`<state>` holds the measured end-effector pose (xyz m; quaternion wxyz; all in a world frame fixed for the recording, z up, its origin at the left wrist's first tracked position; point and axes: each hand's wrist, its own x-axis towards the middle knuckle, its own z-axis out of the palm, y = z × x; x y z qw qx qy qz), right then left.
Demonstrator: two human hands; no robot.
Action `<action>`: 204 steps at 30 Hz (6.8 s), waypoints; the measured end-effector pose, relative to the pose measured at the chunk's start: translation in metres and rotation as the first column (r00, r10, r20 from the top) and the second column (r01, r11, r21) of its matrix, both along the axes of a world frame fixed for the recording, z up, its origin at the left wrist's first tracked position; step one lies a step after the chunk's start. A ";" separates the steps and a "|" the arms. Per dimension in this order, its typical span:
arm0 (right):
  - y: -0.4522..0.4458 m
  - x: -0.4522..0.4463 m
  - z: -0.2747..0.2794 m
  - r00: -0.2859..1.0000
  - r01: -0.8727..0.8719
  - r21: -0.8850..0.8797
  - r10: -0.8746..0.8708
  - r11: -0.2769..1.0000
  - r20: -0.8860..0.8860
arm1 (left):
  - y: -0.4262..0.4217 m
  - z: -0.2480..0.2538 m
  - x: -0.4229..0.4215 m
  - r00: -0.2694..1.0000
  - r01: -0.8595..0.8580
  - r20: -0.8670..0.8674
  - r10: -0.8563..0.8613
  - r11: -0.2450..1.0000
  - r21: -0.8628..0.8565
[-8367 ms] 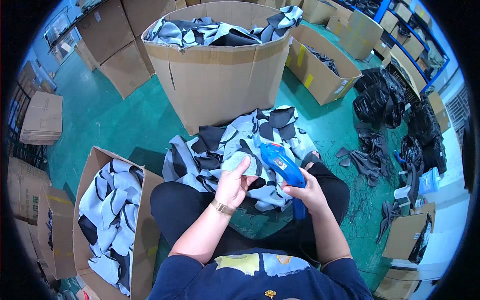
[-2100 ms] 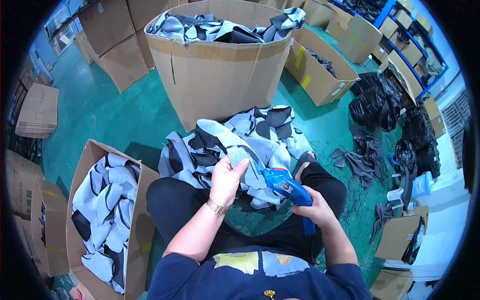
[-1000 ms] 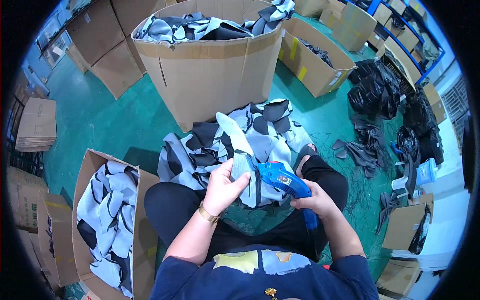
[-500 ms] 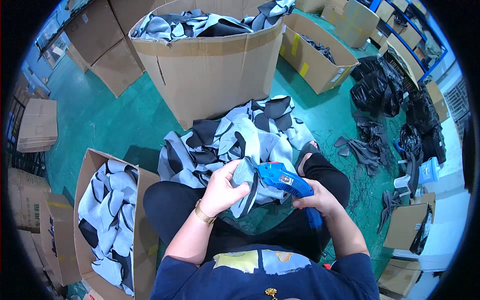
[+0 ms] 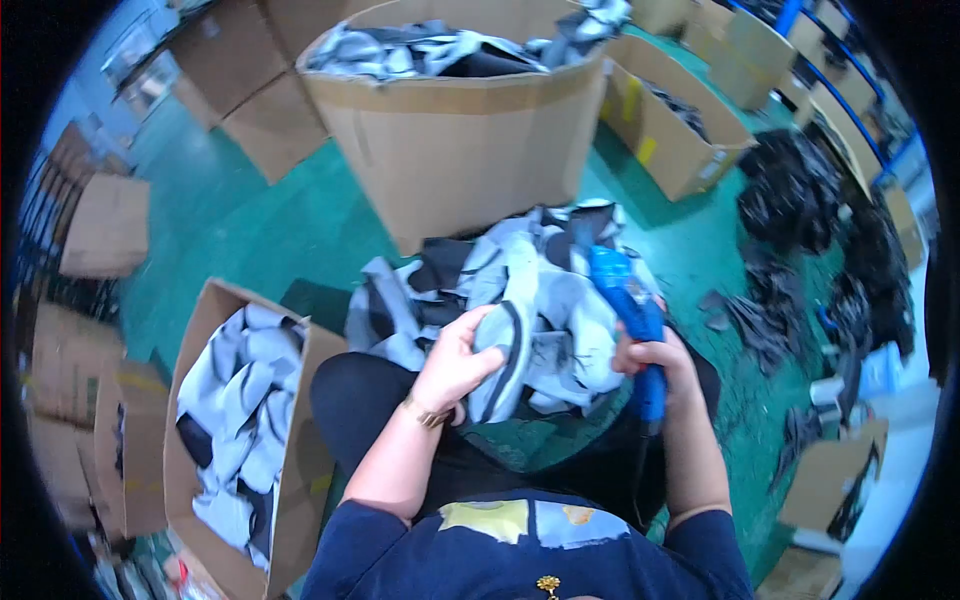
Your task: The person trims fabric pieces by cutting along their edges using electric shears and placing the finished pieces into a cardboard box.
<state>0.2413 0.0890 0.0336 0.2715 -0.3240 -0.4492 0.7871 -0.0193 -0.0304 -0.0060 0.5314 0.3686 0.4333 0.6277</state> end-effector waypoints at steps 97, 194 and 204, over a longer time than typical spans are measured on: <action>0.022 0.000 -0.060 0.990 -0.102 0.119 0.090 0.988 0.104 | 0.056 -0.002 0.039 0.909 0.111 -0.385 -0.159 0.983 -0.144; -0.056 0.001 0.014 0.873 -0.155 0.340 -0.032 0.928 0.486 | 0.024 0.007 0.014 0.954 -0.152 0.254 0.160 0.987 -0.052; -0.047 0.004 0.018 0.870 -0.203 0.300 0.031 0.932 0.492 | 0.023 0.005 0.006 0.994 -0.105 0.017 0.105 0.994 0.006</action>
